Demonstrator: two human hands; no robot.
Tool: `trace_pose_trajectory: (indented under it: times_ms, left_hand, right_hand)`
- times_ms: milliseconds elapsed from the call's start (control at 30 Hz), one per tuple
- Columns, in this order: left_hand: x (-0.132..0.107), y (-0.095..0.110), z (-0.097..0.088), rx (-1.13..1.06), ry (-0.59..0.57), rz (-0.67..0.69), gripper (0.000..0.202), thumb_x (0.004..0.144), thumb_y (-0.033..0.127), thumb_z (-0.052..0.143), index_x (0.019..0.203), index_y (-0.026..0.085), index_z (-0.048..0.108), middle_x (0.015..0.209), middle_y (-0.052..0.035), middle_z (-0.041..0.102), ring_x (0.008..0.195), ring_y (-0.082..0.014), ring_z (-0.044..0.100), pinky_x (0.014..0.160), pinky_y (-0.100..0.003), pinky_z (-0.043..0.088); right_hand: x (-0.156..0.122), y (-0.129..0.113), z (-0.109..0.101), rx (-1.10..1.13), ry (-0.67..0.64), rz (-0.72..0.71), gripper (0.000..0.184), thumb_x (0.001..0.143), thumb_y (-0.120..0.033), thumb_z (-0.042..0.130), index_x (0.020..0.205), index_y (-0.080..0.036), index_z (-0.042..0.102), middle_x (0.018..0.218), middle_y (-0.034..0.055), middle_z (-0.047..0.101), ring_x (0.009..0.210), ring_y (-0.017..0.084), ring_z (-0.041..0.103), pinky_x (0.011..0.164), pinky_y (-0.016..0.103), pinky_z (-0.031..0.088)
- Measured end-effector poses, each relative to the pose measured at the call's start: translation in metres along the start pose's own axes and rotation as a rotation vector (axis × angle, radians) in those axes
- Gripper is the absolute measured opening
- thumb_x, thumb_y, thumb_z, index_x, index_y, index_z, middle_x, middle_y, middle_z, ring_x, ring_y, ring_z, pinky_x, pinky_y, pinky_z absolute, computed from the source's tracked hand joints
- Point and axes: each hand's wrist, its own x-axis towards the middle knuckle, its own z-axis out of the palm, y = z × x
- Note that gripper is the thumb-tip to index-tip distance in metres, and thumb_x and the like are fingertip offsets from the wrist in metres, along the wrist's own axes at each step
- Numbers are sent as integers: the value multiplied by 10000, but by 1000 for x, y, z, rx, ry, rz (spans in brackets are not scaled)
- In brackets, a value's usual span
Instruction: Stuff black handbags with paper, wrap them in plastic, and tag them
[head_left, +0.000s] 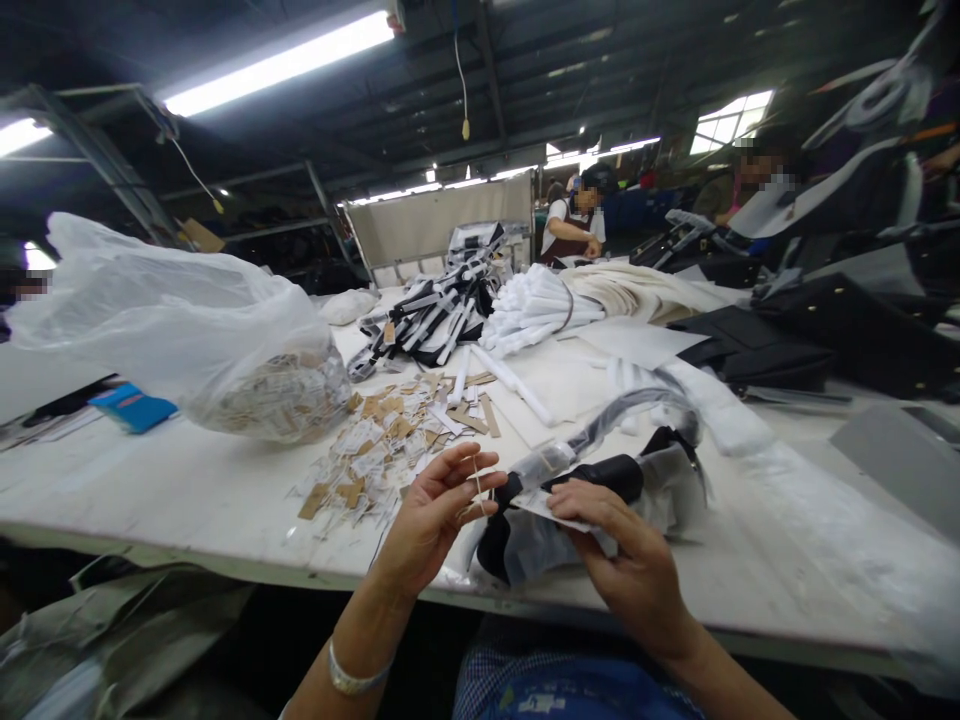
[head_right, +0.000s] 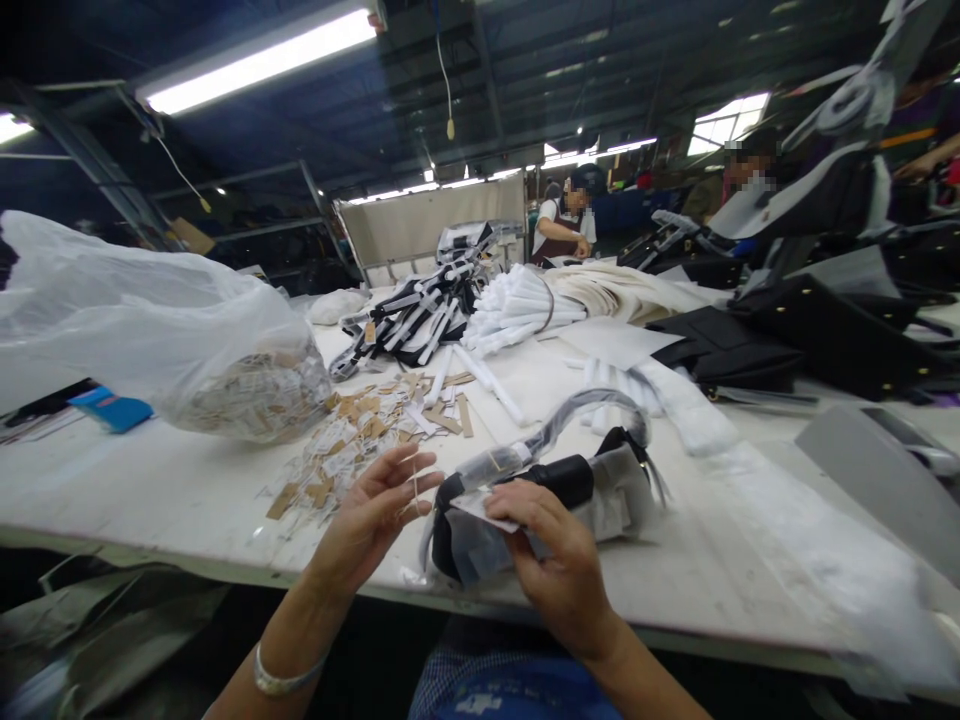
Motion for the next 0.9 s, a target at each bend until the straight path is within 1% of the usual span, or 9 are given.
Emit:
trace_pose_trajectory:
  times_ms: [100, 200, 300, 467, 567, 633, 700, 800, 900]
  left_hand:
    - [1, -3, 0, 113, -28, 51, 403, 790, 203, 783, 1174, 270, 681, 1201, -69, 714, 1123, -261, 671, 688, -211, 595]
    - [2, -4, 2, 255, -74, 115, 427, 775, 215, 803, 1182, 258, 685, 1126, -72, 750, 1082, -241, 692, 756, -233, 593]
    - [2, 1, 6, 341, -120, 163, 482, 762, 217, 815, 1220, 244, 667, 1078, -73, 766, 1056, -224, 703, 913, -288, 561]
    - [-4, 11, 18, 418, -216, 196, 579, 804, 220, 765, 1345, 270, 566, 1182, -77, 730, 1089, -255, 691, 912, -343, 572]
    - [-7, 14, 21, 740, -178, 379, 626, 796, 149, 742, 1367, 318, 551, 1197, -43, 725, 1088, -228, 690, 960, -331, 538]
    - [-8, 16, 21, 985, -163, 543, 666, 784, 91, 707, 1380, 338, 543, 1163, -33, 737, 995, -208, 718, 910, -304, 550]
    - [-8, 18, 22, 1125, -169, 624, 709, 779, 67, 678, 1410, 343, 508, 1095, -36, 755, 876, -197, 732, 818, -284, 566]
    - [-7, 21, 27, 1169, -140, 620, 715, 786, 105, 695, 1425, 346, 487, 997, -36, 759, 786, -184, 716, 756, -260, 562]
    - [-9, 21, 32, 1196, -85, 631, 737, 782, 100, 681, 1441, 350, 466, 911, -17, 736, 732, -160, 680, 705, -228, 546]
  right_hand:
    - [12, -13, 0, 78, -56, 52, 219, 920, -77, 551, 977, -234, 693, 1002, 40, 700, 969, 165, 676, 874, 283, 554]
    - [26, -20, 4, 107, -84, 31, 224, 918, -108, 590, 1054, -254, 692, 939, 11, 707, 875, 141, 689, 810, 238, 559]
    - [39, -24, 9, 70, -80, 83, 426, 889, -144, 657, 1284, -285, 580, 889, -22, 722, 824, 136, 702, 840, 246, 558]
    - [59, -33, 8, -45, -206, 136, 623, 883, -136, 639, 1432, -350, 439, 979, -33, 740, 913, 152, 709, 870, 266, 544]
    - [67, -36, 6, -48, -246, 155, 645, 862, -130, 649, 1431, -358, 449, 972, -44, 749, 885, 147, 717, 839, 248, 549]
    - [71, -37, 5, -7, -269, 201, 672, 824, -97, 666, 1419, -338, 469, 870, -65, 746, 793, 130, 718, 799, 222, 554]
    - [74, -36, 6, 41, -293, 231, 735, 779, -63, 687, 1428, -320, 457, 757, -91, 719, 692, 114, 703, 747, 198, 558]
    - [74, -34, 8, 79, -287, 174, 824, 769, -64, 707, 1479, -319, 377, 704, -105, 698, 630, 108, 688, 689, 183, 558]
    - [70, -31, 11, -17, -154, -22, 804, 818, -137, 709, 1507, -317, 336, 755, -64, 716, 672, 133, 697, 714, 222, 571]
